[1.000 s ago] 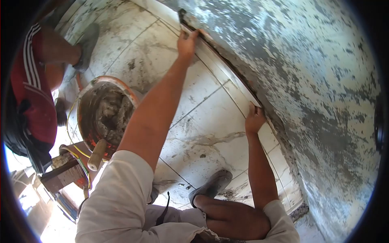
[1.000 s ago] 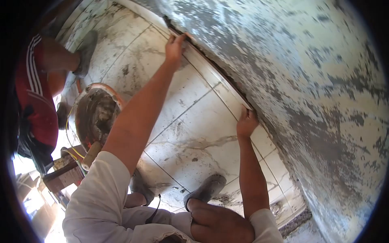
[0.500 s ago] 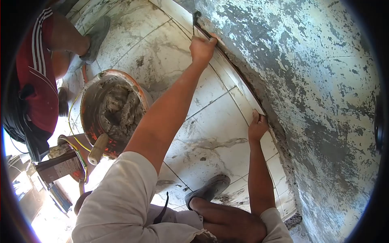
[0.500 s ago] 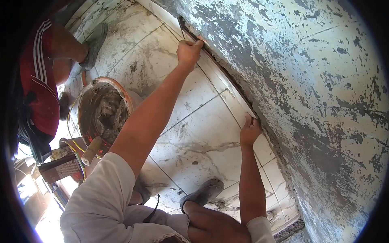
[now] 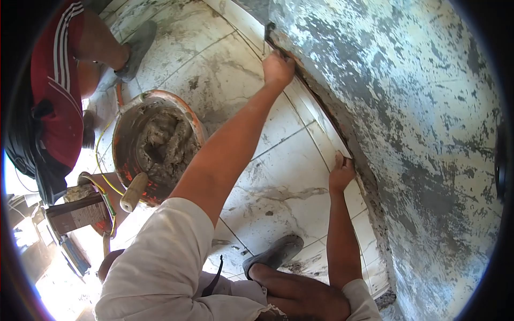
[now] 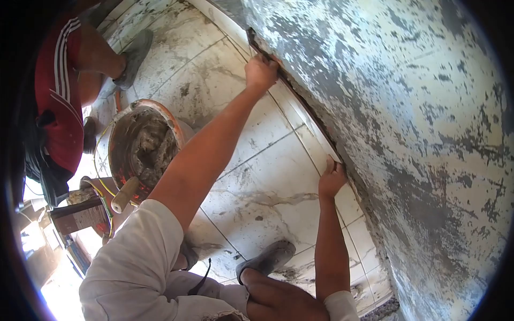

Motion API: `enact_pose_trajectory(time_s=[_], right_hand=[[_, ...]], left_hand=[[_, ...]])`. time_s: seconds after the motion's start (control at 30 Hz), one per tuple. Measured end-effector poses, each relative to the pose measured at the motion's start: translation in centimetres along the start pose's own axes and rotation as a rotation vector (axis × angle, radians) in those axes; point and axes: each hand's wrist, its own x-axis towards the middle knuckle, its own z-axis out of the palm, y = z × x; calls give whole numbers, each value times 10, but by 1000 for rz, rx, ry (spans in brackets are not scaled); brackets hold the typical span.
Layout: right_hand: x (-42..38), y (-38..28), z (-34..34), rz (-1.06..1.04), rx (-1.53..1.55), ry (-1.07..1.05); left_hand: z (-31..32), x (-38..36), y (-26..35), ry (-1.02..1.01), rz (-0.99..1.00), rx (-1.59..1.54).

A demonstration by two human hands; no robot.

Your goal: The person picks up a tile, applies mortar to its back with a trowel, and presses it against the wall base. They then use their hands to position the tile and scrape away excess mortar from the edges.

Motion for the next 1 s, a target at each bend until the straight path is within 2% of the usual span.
enact_pose_trajectory(time_s=[0.03, 0.07, 0.1, 0.17, 0.23, 0.3, 0.33, 0.4, 0.43, 0.5, 0.57, 0.6, 0.63, 0.7, 0.77, 0.8, 0.83, 0.9, 0.93, 1.0], right_hand=[[1, -4, 0, -31, -39, 11], [1, -7, 0, -61, -77, 22], [2, -7, 1, -51, -80, 31], [2, -6, 1, -166, -90, 75], [4, -3, 1, -163, -97, 75], [2, -3, 1, -151, -101, 66], [3, -4, 1, -157, -100, 69], [2, -6, 1, -134, -95, 76], [2, -5, 1, -142, -97, 75], [2, -1, 3, -119, -94, 70], [0, 6, 5, -116, -112, 45], [-1, 6, 4, -89, -110, 39], [1, 5, 3, -111, -145, 42], [1, 11, 5, -139, -182, 51], [1, 13, 8, -123, -196, 48], [2, 11, 6, -102, -209, 35], [2, 9, 5, -85, -205, 21], [2, 6, 4, -113, -117, 34], [2, 4, 3, -107, -113, 31], [4, 0, 0, -75, -125, 18]], left_hand=[[4, 3, -7, 32, 27, -117], [5, 6, -12, -20, -81, -138], [-3, 1, -1, -34, -76, -138], [-22, -12, 23, 65, 147, 159], [-34, -12, 26, 19, 141, 198], [-45, -6, 19, 76, 497, 391], [-52, -2, 16, 57, 508, 397], [-68, 10, 9, -202, 730, 643], [-74, 18, 7, -225, 739, 652], [-83, 36, 7, -397, 876, 741], [-91, 47, 20, -545, 789, 956], [-92, 53, 21, -568, 849, 960], [-90, 59, 22, -617, 800, 1029], [-87, 74, 15, -596, 972, 1037], [-83, 123, -16, -689, 1080, 1177], [-86, 83, 21, -548, 949, 1011], [-71, 127, -37, -504, 783, 1250], [-91, 93, 19, -536, 1109, 988], [-91, 100, 10, -470, 1187, 1030], [-90, 88, 21, -514, 1123, 1145]])
